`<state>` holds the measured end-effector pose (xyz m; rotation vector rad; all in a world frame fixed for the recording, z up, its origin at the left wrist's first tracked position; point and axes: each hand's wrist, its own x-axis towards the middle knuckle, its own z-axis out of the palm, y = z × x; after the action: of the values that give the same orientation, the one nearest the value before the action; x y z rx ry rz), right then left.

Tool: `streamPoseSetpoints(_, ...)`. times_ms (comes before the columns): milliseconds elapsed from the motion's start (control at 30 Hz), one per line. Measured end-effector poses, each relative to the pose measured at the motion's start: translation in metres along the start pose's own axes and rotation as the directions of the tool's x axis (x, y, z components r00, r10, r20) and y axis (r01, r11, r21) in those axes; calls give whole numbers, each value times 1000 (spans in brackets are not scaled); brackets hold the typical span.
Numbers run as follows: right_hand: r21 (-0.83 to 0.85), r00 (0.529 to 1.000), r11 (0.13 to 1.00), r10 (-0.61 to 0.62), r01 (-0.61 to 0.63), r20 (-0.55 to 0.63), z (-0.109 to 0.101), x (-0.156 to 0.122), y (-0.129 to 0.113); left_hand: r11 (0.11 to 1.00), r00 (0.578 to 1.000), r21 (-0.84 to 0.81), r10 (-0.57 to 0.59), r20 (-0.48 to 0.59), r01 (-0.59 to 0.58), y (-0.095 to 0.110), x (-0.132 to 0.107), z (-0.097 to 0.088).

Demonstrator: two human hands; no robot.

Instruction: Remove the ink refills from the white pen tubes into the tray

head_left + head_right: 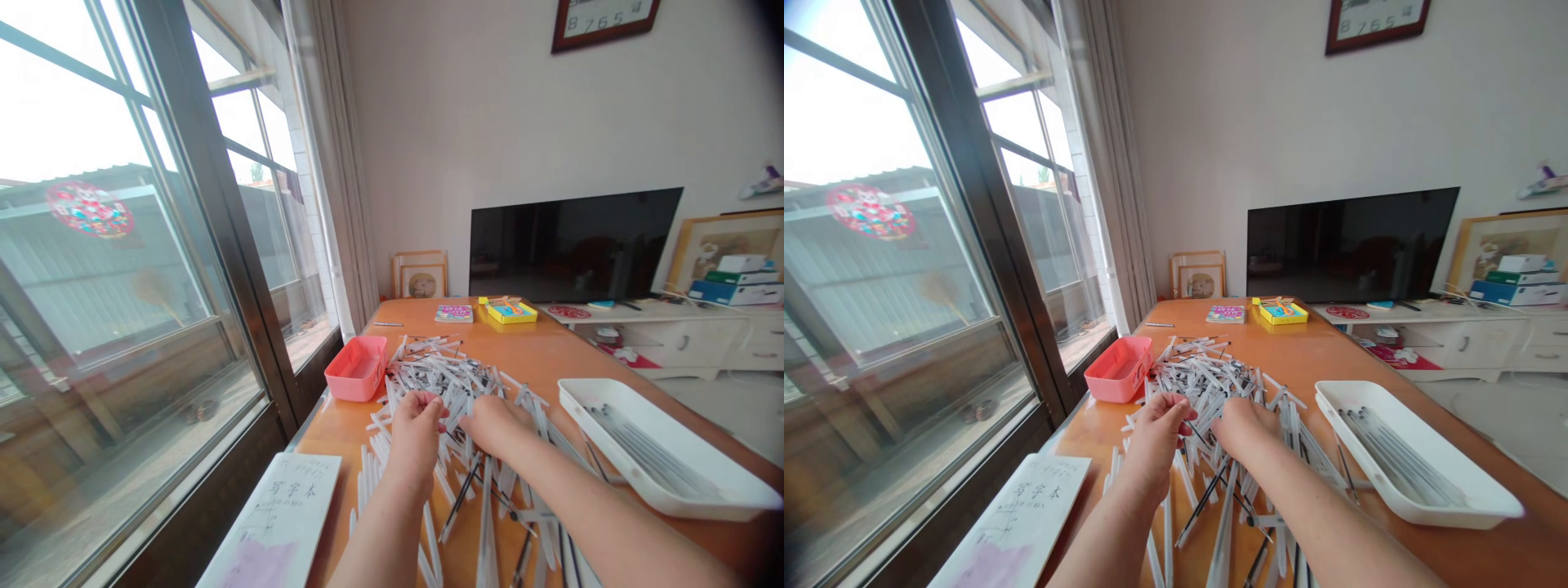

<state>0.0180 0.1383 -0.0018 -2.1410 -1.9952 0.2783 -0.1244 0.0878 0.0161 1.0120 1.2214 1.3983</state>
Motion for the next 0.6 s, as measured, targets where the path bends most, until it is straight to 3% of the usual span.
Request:
streamPoseSetpoints(133, -8, 999, 999, 53, -53, 8, 2, 5, 0, 1000, 1000, 24, -17, 16, 17, -2, 1, 0)
streamPoseSetpoints(267, 32, 1000, 999, 24, -24, -7, -5, 3, 6, 999, 1000, 27, -17, 9, 17, -4, 4, -3)
streamPoseSetpoints(433, 108, 987, 984, -131, 141, -97, -22, -18, -1, 999, 1000, 43, -14, 20, 13, -3, 5, -4)
streamPoseSetpoints(600, 176, 938, 924, -316, 339, -145, -28, -36, -17, 1000, 992, 29, -1, 128, -3, -1, 4, -4)
